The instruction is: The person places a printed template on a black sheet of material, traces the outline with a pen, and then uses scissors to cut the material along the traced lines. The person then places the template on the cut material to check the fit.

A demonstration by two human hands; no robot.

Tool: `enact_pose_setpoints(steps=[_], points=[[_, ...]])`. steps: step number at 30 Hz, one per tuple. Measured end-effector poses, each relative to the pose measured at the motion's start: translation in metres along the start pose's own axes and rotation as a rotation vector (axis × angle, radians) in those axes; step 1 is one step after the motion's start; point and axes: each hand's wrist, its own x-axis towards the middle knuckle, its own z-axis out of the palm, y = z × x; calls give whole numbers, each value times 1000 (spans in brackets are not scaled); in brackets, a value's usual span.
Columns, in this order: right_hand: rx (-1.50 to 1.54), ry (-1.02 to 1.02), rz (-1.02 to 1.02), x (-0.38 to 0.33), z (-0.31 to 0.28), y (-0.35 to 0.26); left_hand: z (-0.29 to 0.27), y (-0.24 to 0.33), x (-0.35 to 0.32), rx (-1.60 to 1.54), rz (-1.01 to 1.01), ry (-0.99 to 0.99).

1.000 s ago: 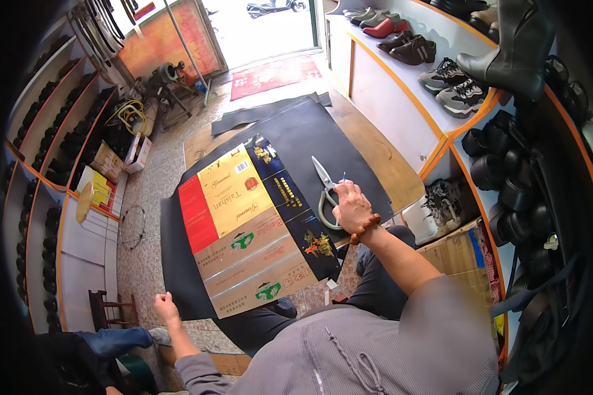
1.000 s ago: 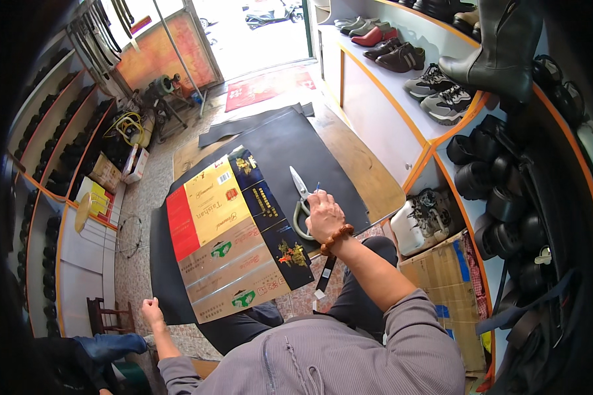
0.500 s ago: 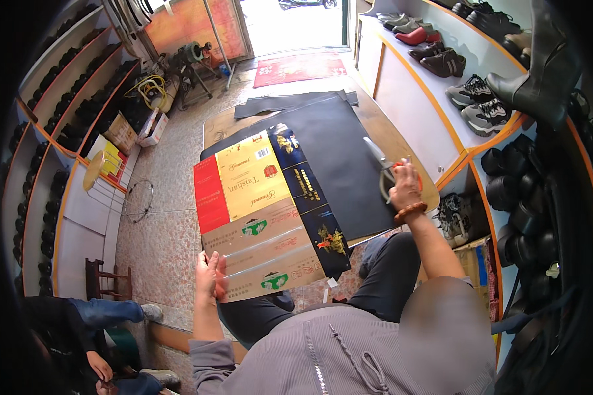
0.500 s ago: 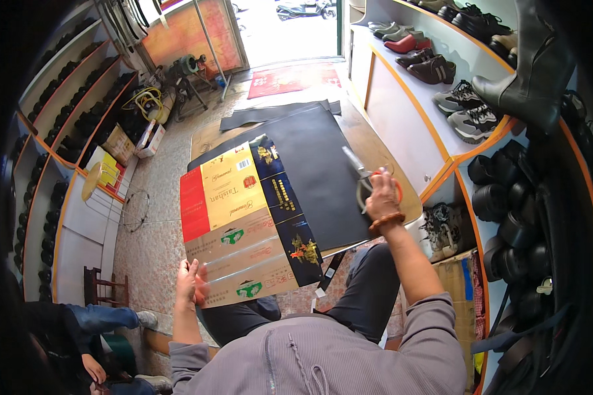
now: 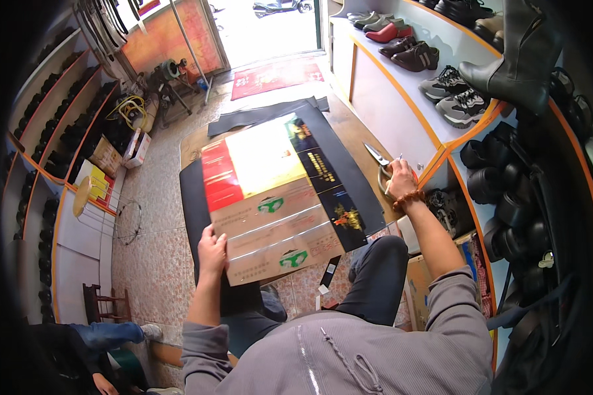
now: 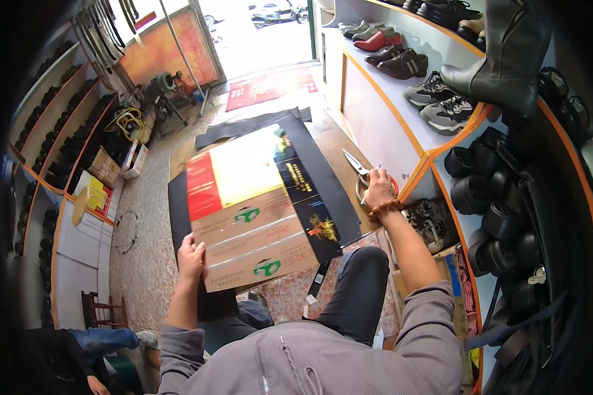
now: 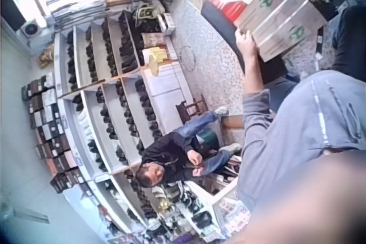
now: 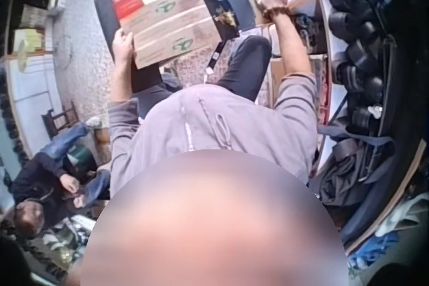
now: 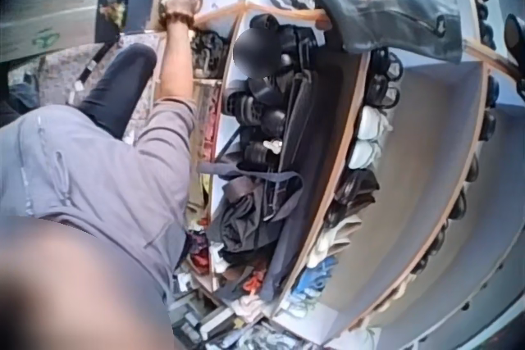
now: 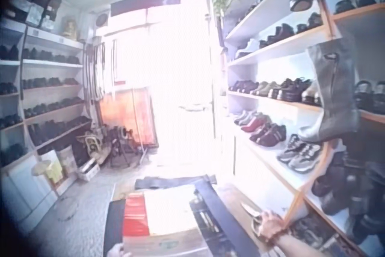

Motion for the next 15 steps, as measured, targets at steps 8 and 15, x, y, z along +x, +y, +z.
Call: enact_pose_setpoints(steps=[8, 15], points=[[-92, -13, -17, -4, -4, -1, 60, -13, 47, 128, 0, -29], [-101, -37, -119, -1, -8, -4, 71, -7, 25, 577, 82, 101]])
